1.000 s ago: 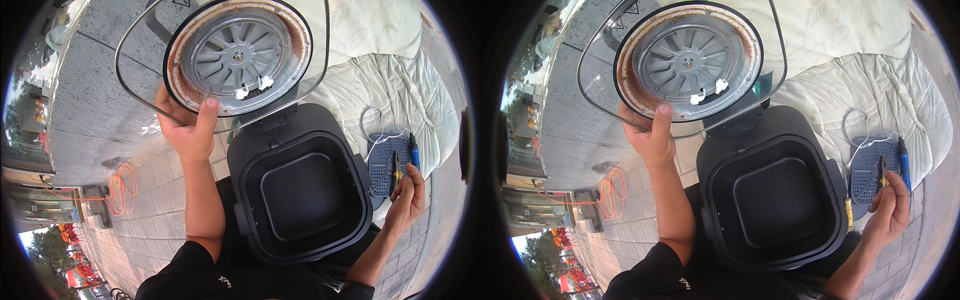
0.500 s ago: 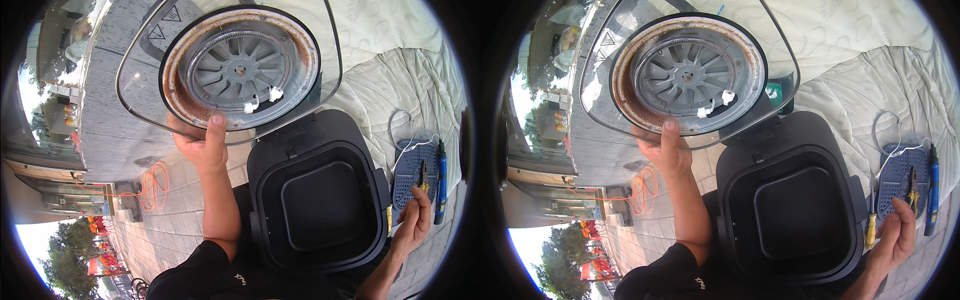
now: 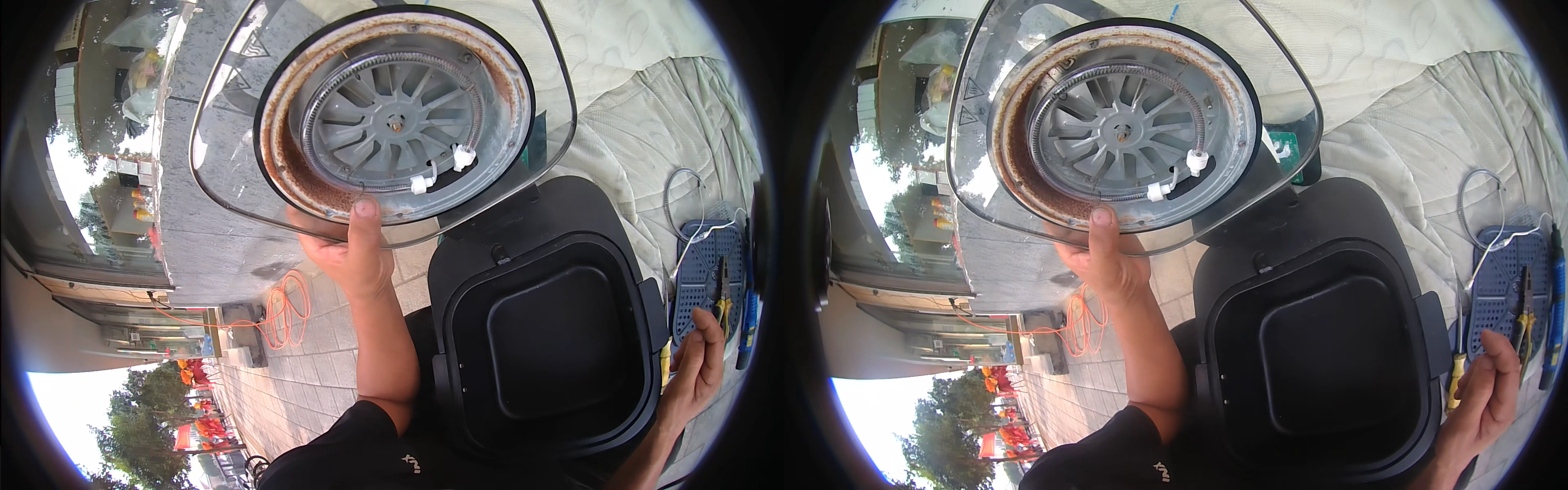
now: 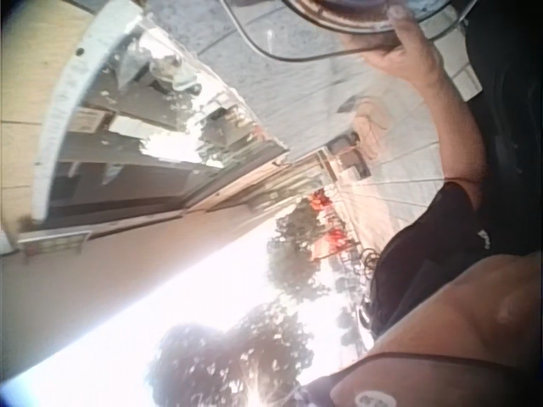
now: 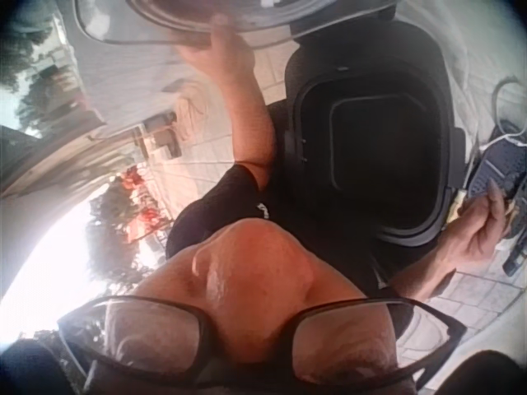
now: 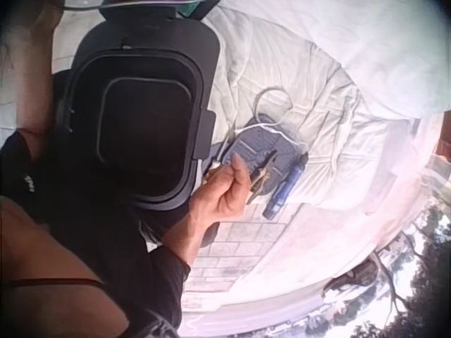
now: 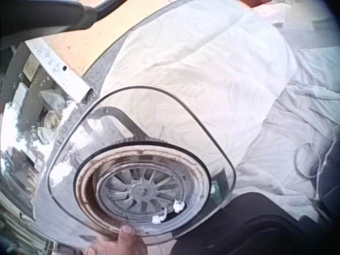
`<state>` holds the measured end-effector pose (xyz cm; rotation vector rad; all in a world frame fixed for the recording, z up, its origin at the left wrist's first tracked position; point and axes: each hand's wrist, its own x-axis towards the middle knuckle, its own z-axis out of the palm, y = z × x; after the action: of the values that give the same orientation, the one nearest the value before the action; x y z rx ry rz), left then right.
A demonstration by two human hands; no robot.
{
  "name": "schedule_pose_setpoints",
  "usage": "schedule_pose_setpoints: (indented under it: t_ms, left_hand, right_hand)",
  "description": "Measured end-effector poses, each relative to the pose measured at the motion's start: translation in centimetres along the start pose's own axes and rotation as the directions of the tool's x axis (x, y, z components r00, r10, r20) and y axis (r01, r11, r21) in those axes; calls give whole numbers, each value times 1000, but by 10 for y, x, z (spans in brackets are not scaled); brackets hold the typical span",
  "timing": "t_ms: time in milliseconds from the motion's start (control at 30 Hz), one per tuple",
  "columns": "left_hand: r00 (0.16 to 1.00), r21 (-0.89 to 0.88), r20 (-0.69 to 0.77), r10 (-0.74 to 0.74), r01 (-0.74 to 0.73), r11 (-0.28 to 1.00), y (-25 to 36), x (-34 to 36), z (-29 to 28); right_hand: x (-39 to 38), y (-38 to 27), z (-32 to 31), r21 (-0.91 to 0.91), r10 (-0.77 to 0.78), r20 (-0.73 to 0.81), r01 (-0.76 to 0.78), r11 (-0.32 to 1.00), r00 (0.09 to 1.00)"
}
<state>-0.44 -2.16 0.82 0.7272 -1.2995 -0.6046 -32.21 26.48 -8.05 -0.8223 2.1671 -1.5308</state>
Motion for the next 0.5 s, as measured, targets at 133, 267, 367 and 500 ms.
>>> schedule_pose_setpoints:
  t_ms: [133, 267, 367, 500]
  left_hand:
    - [1000, -23, -16, -7, 7, 1000, 2, 0, 3]
    - [999, -48, 48, -11, 14, 999, -5, 1, -7]
    - [996, -42, 91, -8, 12, 999, -6, 5, -12]
    - [995, -59, 89, -39, 44, 997, -2, 5, -7]
  right_hand:
    - [-3, -1, 3, 6, 21, 38, -21, 1000, 999]
    - [-1, 0, 4, -35, -34, -4, 34, 999, 999]
    - [0, -2, 9, 51, -20, 5, 20, 998, 1000]
    - [2, -13, 10, 91, -38, 29, 35, 995, 999]
